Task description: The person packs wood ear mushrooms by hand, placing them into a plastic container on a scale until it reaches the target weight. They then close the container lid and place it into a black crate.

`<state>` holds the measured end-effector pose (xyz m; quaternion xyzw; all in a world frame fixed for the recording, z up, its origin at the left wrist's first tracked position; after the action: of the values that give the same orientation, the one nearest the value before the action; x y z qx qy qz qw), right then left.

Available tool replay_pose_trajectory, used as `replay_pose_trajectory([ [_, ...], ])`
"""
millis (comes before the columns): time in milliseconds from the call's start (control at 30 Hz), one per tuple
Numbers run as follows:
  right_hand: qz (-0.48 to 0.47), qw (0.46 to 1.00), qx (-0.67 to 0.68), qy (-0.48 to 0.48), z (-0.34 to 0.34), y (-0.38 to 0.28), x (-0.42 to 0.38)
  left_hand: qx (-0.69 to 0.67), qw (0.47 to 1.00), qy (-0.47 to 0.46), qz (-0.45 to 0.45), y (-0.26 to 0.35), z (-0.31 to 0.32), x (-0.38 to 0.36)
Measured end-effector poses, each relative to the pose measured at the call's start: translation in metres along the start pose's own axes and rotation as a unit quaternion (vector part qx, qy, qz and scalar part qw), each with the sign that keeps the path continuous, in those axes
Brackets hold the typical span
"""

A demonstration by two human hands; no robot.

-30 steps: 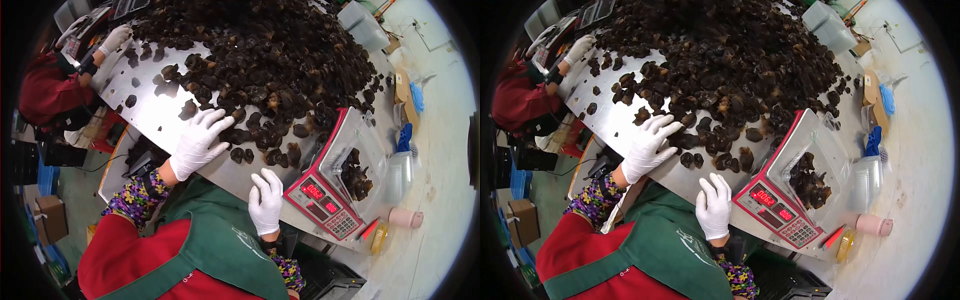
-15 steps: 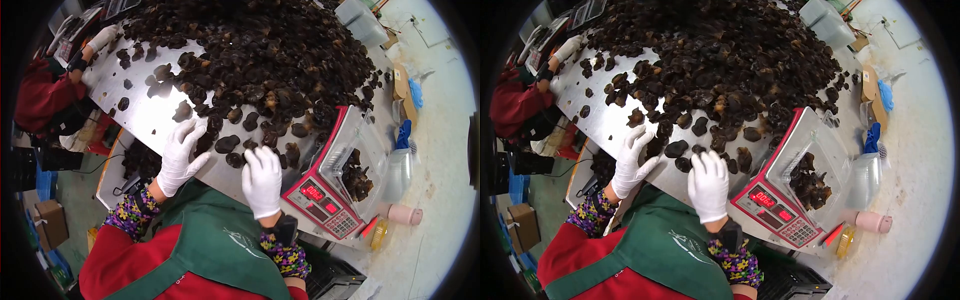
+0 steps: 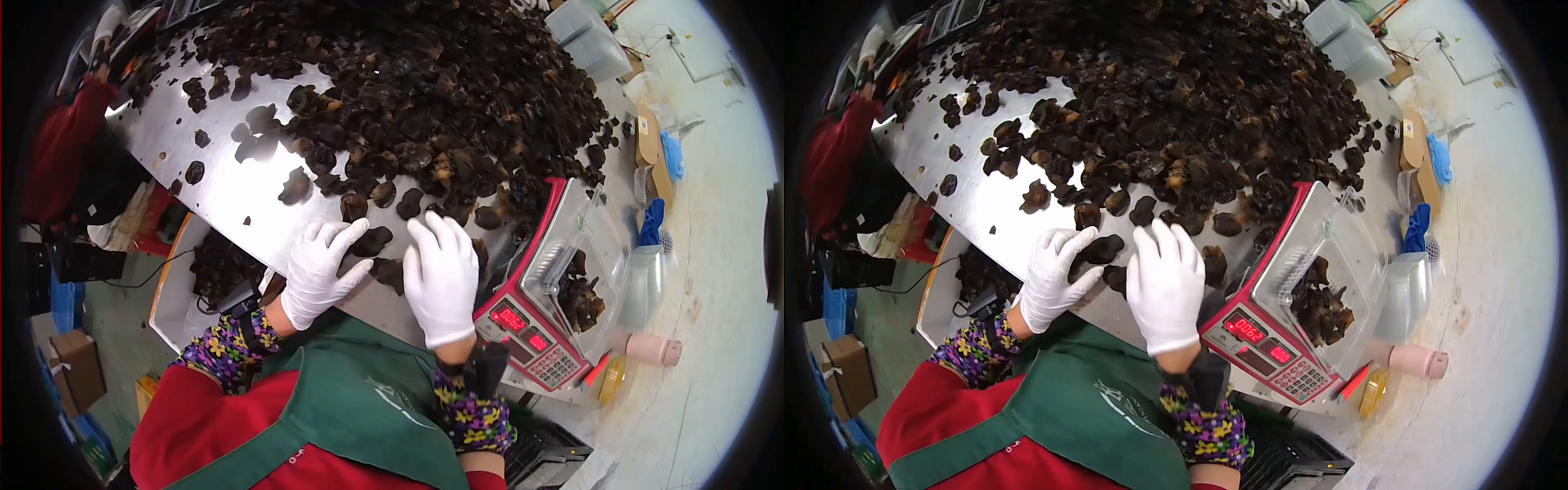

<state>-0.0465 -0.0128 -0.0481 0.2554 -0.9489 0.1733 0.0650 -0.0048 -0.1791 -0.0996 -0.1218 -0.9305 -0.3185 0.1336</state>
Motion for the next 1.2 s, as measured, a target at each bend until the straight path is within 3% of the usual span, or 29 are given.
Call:
replay_pose_trajectory([
  [167, -0.013, 0.998, -0.058, -0.005, 0.034, 0.006, 0.032, -0.008, 0.999, 0.048, -0.026, -0.006, -0.001, -0.008],
  [233, -0.050, 0.995, 0.039, -0.075, 0.034, 0.004, 0.025, -0.011, 0.998, 0.051, -0.030, -0.008, -0.001, -0.008],
  [400, -0.067, 0.997, 0.014, -0.029, 0.016, -0.010, 0.042, 0.018, 1.000, 0.006, -0.018, 0.003, -0.003, 0.001],
  [567, -0.088, 0.996, 0.016, -0.017, 0.055, -0.020, 0.074, 0.017, 1.000, 0.006, -0.021, 0.000, -0.004, -0.001],
  [833, -0.061, 0.986, -0.034, -0.153, 0.029, 0.000, 0.043, -0.010, 0.999, 0.031, -0.021, -0.002, -0.005, -0.003],
  [967, -0.076, 0.996, -0.028, -0.020, 0.016, -0.002, 0.079, 0.006, 1.000, 0.023, -0.006, 0.003, -0.007, -0.001],
  [1200, -0.101, 0.991, -0.042, -0.082, 0.063, -0.015, 0.102, 0.005, 1.000, 0.021, -0.020, -0.001, -0.005, -0.003],
])
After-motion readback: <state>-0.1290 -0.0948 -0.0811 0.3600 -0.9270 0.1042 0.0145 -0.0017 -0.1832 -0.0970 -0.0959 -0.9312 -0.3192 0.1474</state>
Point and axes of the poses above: each hand's wrist, its own x-axis towards the middle knuckle, its own z-axis out of the palm, y = z × x, the point moved 6 cm from there along x, towards the middle knuckle, and after that the axes turned 9 degrees about -y, right-handed, at the moved point
